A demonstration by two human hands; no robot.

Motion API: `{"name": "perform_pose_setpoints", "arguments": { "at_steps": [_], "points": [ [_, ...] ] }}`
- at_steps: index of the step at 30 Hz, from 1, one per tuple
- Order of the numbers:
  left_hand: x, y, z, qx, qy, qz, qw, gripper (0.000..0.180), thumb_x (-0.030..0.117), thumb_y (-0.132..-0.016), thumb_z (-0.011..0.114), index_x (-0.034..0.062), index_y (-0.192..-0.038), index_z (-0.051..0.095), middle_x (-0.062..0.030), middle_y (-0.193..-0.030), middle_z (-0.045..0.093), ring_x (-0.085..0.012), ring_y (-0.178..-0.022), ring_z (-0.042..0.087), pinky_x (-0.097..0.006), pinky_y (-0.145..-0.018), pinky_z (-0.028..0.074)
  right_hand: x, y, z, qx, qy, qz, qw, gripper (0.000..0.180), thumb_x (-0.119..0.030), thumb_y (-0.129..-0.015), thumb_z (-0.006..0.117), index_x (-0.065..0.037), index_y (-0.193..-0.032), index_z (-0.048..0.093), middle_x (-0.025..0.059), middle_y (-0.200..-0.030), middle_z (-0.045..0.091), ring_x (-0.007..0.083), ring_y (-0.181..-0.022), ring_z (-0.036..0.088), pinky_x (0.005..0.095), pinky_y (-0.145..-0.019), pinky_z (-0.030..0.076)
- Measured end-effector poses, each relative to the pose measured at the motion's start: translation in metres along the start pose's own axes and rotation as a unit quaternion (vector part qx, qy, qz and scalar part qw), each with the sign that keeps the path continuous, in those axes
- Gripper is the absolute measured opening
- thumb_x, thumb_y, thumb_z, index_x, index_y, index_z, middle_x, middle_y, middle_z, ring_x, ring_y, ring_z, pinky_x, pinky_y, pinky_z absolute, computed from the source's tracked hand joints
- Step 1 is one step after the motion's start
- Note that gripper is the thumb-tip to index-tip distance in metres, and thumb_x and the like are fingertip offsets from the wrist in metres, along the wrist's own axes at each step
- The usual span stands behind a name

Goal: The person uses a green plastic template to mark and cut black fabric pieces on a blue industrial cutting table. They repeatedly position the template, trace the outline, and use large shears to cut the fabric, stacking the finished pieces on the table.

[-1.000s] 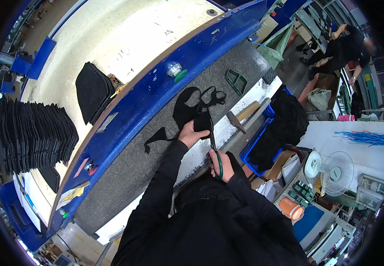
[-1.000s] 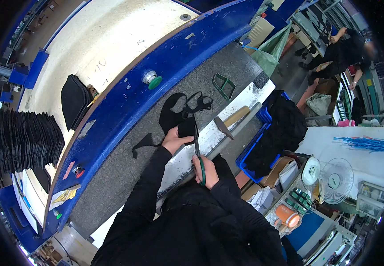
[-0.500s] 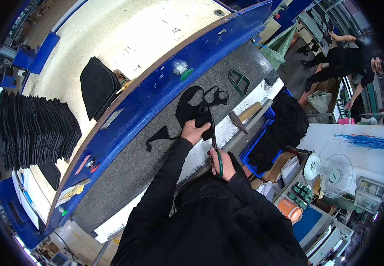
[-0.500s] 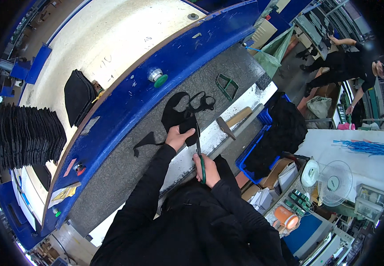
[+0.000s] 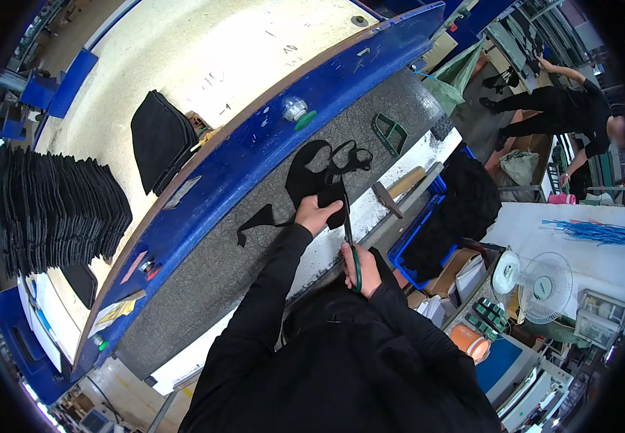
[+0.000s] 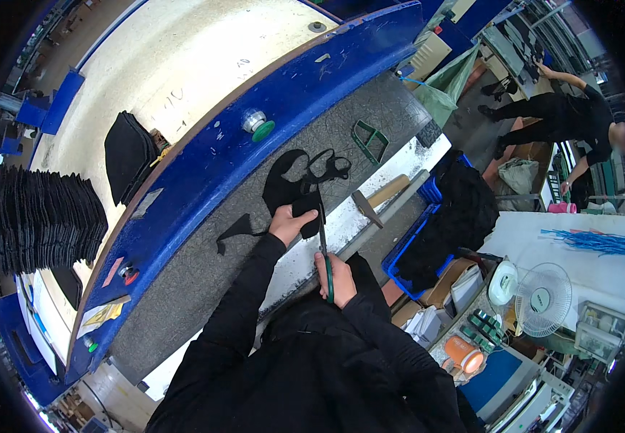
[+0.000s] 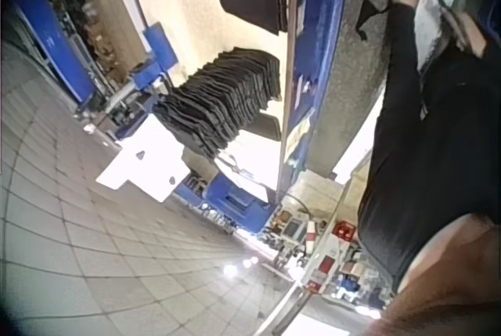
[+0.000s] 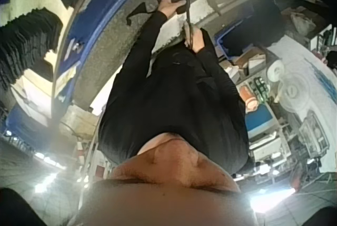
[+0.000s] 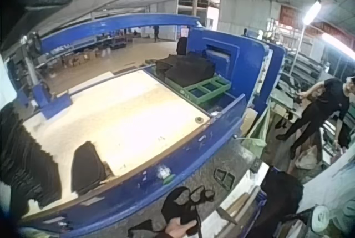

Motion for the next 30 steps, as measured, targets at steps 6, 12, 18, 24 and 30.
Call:
{"name": "perform_pose_setpoints", "arguments": {
  "at_steps": [6, 12, 18, 24, 30],
  "points": [
    [0.006, 0.003, 0.000, -0.002, 0.007, 0.003, 1.000, 0.027, 0.012, -0.089, 0.078, -0.0024, -0.112, 0.073, -0.0046, -0.100, 0.075, -0.0108, -0.085, 0.069, -0.027, -0.077, 0.055, 0.000, 0.000, -0.001, -0.011, -0.005, 0.003, 1.000, 0.049, -0.046, -0.106, 0.049, 0.001, -0.094, 0.060, 0.0063, -0.055, 0.054, 0.0169, -0.042, 0.059, 0.0315, -0.041, 0.047],
    [0.001, 0.005, 0.003, -0.022, -0.003, -0.012, 1.000, 0.026, 0.012, -0.090, 0.077, -0.0011, -0.111, 0.073, -0.0032, -0.097, 0.074, -0.0100, -0.085, 0.068, -0.027, -0.075, 0.055, -0.002, -0.009, 0.000, -0.011, -0.021, -0.024, 0.999, 0.048, -0.044, -0.106, 0.049, 0.002, -0.097, 0.058, 0.0063, -0.057, 0.053, 0.0173, -0.043, 0.059, 0.0314, -0.042, 0.048],
    [-0.005, 0.007, 0.003, -0.018, -0.003, 0.007, 1.000, 0.025, 0.016, -0.090, 0.078, 0.0005, -0.108, 0.074, -0.0008, -0.090, 0.073, -0.0080, -0.077, 0.066, -0.026, -0.067, 0.052, -0.006, -0.004, -0.001, -0.007, -0.004, -0.015, 1.000, 0.049, -0.045, -0.106, 0.048, 0.002, -0.098, 0.058, 0.0073, -0.057, 0.054, 0.0181, -0.044, 0.060, 0.0318, -0.042, 0.049],
    [-0.015, 0.004, 0.004, -0.011, 0.011, 0.015, 1.000, 0.024, 0.018, -0.089, 0.079, 0.0022, -0.106, 0.075, 0.0006, -0.088, 0.073, -0.0068, -0.071, 0.064, -0.025, -0.060, 0.050, -0.003, 0.000, 0.000, 0.004, -0.006, -0.006, 1.000, 0.049, -0.046, -0.106, 0.048, 0.002, -0.098, 0.059, 0.0074, -0.055, 0.054, 0.0192, -0.042, 0.060, 0.0325, -0.041, 0.048],
    [0.000, 0.010, 0.009, -0.020, 0.025, 0.012, 0.999, 0.023, 0.018, -0.090, 0.078, 0.0015, -0.106, 0.075, -0.0012, -0.092, 0.074, -0.0079, -0.076, 0.066, -0.025, -0.067, 0.052, -0.002, 0.001, -0.001, 0.009, -0.009, -0.004, 1.000, 0.049, -0.046, -0.106, 0.048, 0.002, -0.097, 0.059, 0.0075, -0.054, 0.054, 0.0194, -0.042, 0.059, 0.0329, -0.040, 0.047]
  ]
}}
Point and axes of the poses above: each hand's wrist, its own y-axis away from the middle knuckle, its own z-axis out of the palm, x = y × z, the point moved 6 cm from there along -y, towards the middle knuckle
